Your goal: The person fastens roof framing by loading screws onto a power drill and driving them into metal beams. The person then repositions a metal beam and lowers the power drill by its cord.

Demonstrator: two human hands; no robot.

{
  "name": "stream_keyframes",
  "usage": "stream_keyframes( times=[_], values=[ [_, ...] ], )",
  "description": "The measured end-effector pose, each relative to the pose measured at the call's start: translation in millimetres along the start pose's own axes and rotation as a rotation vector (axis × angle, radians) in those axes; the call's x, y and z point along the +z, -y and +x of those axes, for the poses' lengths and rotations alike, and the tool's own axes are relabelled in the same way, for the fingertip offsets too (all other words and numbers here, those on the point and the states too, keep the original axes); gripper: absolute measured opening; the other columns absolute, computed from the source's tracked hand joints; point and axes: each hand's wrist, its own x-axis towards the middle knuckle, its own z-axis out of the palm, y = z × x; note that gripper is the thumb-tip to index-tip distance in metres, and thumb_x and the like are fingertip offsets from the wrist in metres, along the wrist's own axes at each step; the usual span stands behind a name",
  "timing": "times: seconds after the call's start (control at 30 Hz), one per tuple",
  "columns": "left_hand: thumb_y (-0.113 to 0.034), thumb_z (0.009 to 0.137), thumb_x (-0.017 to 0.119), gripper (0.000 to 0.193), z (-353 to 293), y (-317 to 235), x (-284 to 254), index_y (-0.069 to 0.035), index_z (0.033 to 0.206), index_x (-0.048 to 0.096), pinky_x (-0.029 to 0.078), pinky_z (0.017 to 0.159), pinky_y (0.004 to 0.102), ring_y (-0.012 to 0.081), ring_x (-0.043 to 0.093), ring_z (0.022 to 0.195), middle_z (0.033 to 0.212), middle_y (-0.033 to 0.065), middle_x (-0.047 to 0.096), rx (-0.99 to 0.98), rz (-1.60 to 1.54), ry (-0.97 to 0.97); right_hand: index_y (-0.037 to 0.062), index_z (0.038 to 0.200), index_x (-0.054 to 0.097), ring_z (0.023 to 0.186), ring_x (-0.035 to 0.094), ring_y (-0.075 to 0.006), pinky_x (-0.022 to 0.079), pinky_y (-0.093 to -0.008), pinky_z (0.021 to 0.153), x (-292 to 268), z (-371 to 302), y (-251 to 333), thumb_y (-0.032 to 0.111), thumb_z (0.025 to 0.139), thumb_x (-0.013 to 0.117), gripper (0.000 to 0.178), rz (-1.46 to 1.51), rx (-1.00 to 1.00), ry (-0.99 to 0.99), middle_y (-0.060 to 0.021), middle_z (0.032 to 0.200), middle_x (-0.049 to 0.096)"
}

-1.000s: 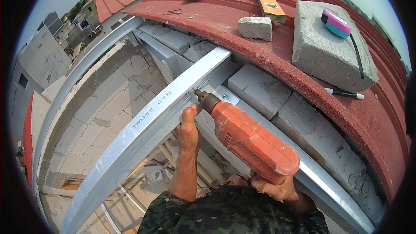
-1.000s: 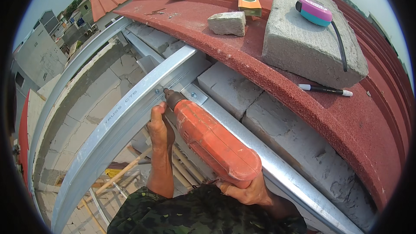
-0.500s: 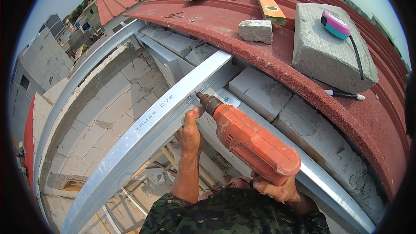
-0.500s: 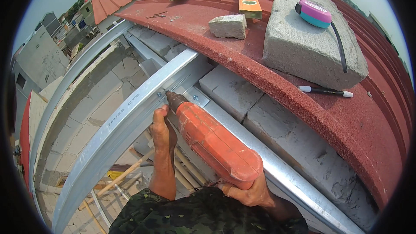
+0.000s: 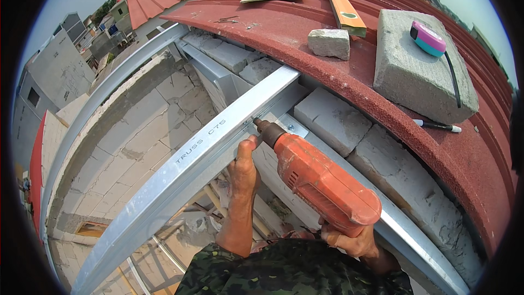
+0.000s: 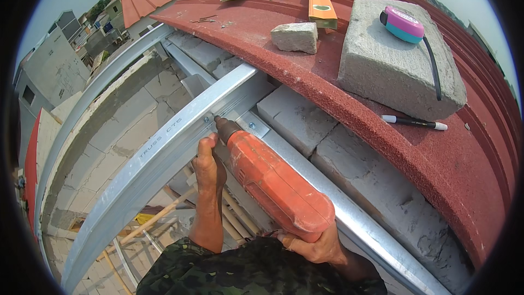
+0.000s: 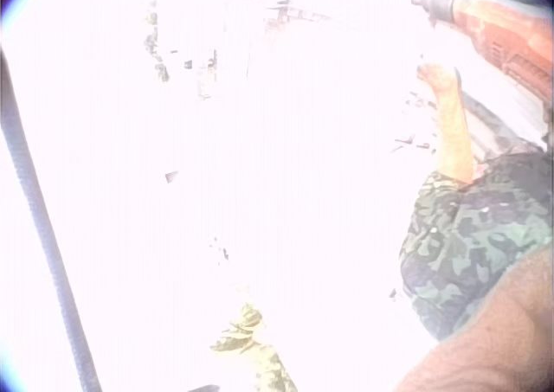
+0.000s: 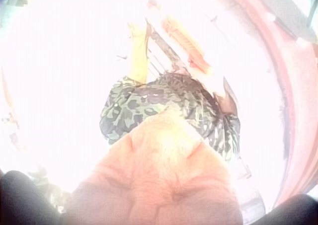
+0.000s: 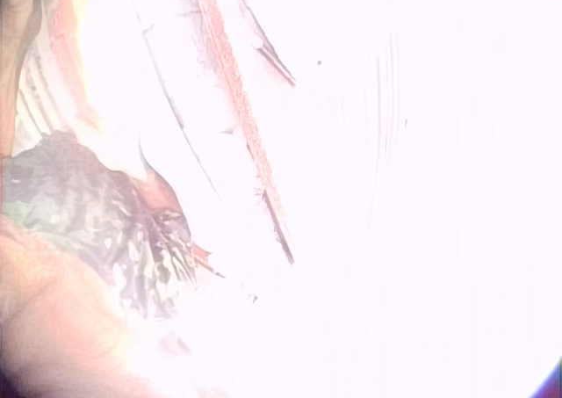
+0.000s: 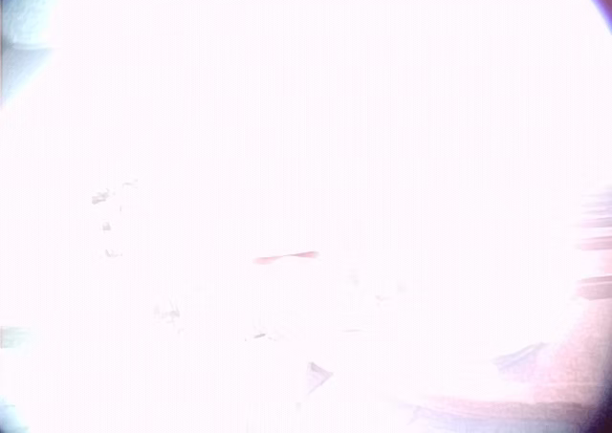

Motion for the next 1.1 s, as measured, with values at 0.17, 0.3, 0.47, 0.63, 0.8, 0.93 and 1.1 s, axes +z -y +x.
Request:
stream_keyframes(
  times=[0.17,0.3,0.47,0.63,0.8,0.93,1.1],
  values=[
    [-0.022,0.083,0.056,0.026,1,0,-1,0.003,0.088,0.062,0.041,0.085,0.0300,0.0156,0.053,0.089,0.095,0.0057,0.058,-0.006,-0.017,-0.004,-0.0051,0.127,0.046,0.067,0.059,-0.0153,0.048,-0.0279,0.057,-5,1,-2,-0.009,0.070,0.059,0.058,-0.100,-0.039,0.017,-0.0127,0.094,0.061],
    [-0.021,0.082,0.058,0.026,1,5,-1,0.003,0.091,0.062,0.042,0.084,0.0329,0.0183,0.054,0.089,0.096,0.0070,0.060,0.095,0.022,-0.006,-0.0049,0.126,0.046,0.067,0.059,-0.0153,0.047,-0.0280,0.056,-1,5,1,-0.008,0.071,0.061,0.057,-0.018,-0.048,0.058,-0.0129,0.095,0.060],
    [-0.018,0.081,0.060,0.024,0,0,0,0.002,0.095,0.063,0.043,0.083,0.0363,0.0211,0.054,0.090,0.097,0.0074,0.060,0.037,-0.016,-0.024,-0.0048,0.127,0.046,0.067,0.059,-0.0152,0.048,-0.0281,0.056,1,6,8,-0.006,0.071,0.063,0.058,-0.007,-0.004,0.040,-0.0124,0.094,0.060],
    [-0.019,0.081,0.060,0.025,-1,-1,-1,0.002,0.095,0.063,0.042,0.083,0.0360,0.0213,0.054,0.089,0.095,0.0080,0.060,0.079,0.109,-0.013,-0.0047,0.127,0.045,0.068,0.060,-0.0153,0.049,-0.0280,0.057,5,5,8,-0.005,0.071,0.064,0.059,-0.023,-0.005,-0.009,-0.0121,0.093,0.060],
    [-0.018,0.081,0.060,0.024,-1,-4,0,0.002,0.095,0.063,0.043,0.083,0.0357,0.0207,0.054,0.088,0.094,0.0078,0.061,0.070,0.054,-0.015,-0.0046,0.130,0.042,0.070,0.061,-0.0165,0.050,-0.0287,0.058,1,4,5,-0.005,0.072,0.064,0.063,-0.029,-0.022,0.017,-0.0132,0.095,0.059],
    [-0.016,0.081,0.060,0.024,-3,-6,2,0.002,0.096,0.064,0.044,0.081,0.0354,0.0202,0.055,0.086,0.094,0.0077,0.062,0.083,0.031,-0.019,-0.0045,0.134,0.040,0.070,0.062,-0.0175,0.051,-0.0291,0.058,3,3,4,-0.005,0.072,0.064,0.066,-0.008,-0.001,0.000,-0.0145,0.096,0.059],
    [-0.016,0.081,0.059,0.024,-2,-6,0,0.002,0.097,0.064,0.045,0.081,0.0353,0.0195,0.055,0.086,0.095,0.0075,0.062,0.106,0.112,0.011,-0.0046,0.136,0.037,0.070,0.062,-0.0181,0.051,-0.0292,0.056,4,5,5,-0.004,0.072,0.063,0.070,0.026,-0.004,-0.019,-0.0156,0.097,0.058]
  ],
)
